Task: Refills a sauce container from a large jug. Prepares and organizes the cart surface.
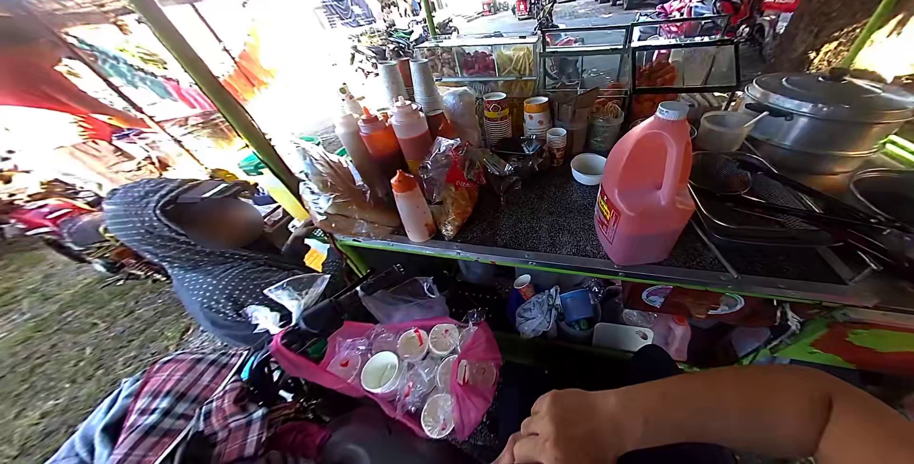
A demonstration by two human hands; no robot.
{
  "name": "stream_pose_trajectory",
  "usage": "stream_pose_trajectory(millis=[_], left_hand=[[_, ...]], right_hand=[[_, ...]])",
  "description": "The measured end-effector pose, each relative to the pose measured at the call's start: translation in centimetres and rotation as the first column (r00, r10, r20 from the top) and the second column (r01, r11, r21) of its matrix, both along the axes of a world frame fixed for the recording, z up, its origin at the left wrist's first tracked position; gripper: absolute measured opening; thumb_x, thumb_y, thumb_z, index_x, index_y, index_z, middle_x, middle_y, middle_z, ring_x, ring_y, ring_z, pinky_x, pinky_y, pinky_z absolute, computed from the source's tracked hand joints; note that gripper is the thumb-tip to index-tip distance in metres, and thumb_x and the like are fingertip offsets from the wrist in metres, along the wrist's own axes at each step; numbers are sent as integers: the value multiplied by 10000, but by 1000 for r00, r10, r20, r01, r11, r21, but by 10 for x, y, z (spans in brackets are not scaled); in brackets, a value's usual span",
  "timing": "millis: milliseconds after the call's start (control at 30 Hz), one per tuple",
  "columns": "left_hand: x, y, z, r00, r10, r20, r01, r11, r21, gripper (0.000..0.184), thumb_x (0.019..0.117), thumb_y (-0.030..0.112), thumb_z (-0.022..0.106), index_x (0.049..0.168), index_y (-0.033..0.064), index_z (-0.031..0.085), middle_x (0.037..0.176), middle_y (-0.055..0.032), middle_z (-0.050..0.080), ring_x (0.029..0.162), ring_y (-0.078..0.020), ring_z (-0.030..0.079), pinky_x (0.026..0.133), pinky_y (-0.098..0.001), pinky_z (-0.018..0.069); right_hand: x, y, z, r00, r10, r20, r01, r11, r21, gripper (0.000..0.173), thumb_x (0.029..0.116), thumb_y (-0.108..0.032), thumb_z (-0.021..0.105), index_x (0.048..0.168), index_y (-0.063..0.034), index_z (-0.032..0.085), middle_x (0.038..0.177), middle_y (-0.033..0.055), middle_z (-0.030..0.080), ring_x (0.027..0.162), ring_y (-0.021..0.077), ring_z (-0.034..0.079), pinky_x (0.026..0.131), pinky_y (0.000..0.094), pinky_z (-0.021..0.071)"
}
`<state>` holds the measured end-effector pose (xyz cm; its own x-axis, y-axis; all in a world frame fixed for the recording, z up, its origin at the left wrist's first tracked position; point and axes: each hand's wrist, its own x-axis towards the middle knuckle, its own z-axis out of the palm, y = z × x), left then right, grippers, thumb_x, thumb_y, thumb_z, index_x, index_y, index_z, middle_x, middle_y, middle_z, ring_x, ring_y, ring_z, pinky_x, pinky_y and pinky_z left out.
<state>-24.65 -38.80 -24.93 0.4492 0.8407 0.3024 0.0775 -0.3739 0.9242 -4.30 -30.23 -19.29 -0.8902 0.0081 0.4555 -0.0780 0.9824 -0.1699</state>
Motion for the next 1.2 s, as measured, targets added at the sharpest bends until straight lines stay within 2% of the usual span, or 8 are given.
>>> stream_pose_trajectory(millis=[400, 500, 600, 733, 867, 967, 1067, 1200], left_hand=[[29, -10, -15, 972, 235, -15, -234, 971, 54, 934, 654, 368, 936, 1319, -146, 528, 1207, -190, 700, 1143, -116, 671, 1052, -302, 518], [32, 3, -11, 966, 260, 3, -260, 965, 45, 960, 624, 342, 953, 1340, -128, 520, 1219, -164, 703, 1147, -110, 673, 1048, -303, 529], [26, 29, 15, 942, 333, 52, -331, 943, -47, 1000, 611, 331, 959, 1382, -101, 492, 1252, -136, 695, 1163, -111, 669, 1045, -319, 541], [0, 67, 74, 877, 451, 164, -442, 892, -94, 989, 596, 263, 954, 1382, -76, 459, 1207, -89, 700, 1112, -108, 686, 999, -312, 575], [-33, 110, 163, 805, 525, 278, -550, 835, 17, 971, 602, 325, 946, 1363, -38, 464, 1129, -53, 713, 1031, -129, 706, 910, -344, 610], [-53, 148, 240, 800, 502, 329, -574, 801, 171, 822, 694, 306, 902, 1378, 127, 482, 1154, 18, 692, 1045, -117, 684, 890, -353, 606], [-64, 194, 304, 761, 495, 420, -637, 692, 339, 780, 760, 162, 817, 1408, 93, 389, 1222, -7, 648, 1114, -143, 663, 959, -376, 586], [-87, 265, 354, 670, 573, 472, -742, 496, 451, 1051, 744, 187, 854, 1547, 27, 196, 1383, -119, 547, 1230, -202, 605, 1032, -396, 550]], right_hand=[[13, -12, -25, 952, -228, -206, 250, 965, 83, 571, 818, -695, 554, 940, -149, 673, 723, 38, 647, 573, 201, 566, 490, 337, 418], [15, 1, -27, 936, -275, -220, 274, 961, -38, 639, 827, -705, 561, 1050, -120, 687, 768, 59, 651, 650, 214, 623, 543, 355, 493], [22, 30, -14, 918, -346, -194, 260, 894, -365, 846, 875, -776, 538, 1319, -59, 602, 1015, 134, 681, 902, 233, 676, 765, 392, 588], [51, 92, -6, 762, -629, -155, 522, 738, -427, 908, 935, -745, 467, 1438, 9, 507, 1277, 218, 644, 1125, 341, 637, 964, 534, 523], [92, 161, -30, 495, -867, -55, 810, 484, -331, 820, 988, -656, 474, 1432, 33, 523, 1287, 293, 618, 1234, 502, 556, 1052, 689, 389], [101, 182, -48, 413, -911, -3, 876, 398, -274, 767, 1008, -624, 462, 1423, 17, 541, 1342, 314, 585, 1320, 525, 488, 1134, 679, 313], [89, 184, -60, 331, -943, 30, 923, 316, -220, 774, 1007, -649, 432, 1438, -16, 544, 1373, 292, 582, 1354, 507, 476, 1142, 661, 322], [77, 188, -76, 202, -972, -123, 976, 210, -58, 787, 1013, -669, 367, 1366, -8, 609, 1295, 266, 647, 1257, 495, 574, 1062, 660, 412]])
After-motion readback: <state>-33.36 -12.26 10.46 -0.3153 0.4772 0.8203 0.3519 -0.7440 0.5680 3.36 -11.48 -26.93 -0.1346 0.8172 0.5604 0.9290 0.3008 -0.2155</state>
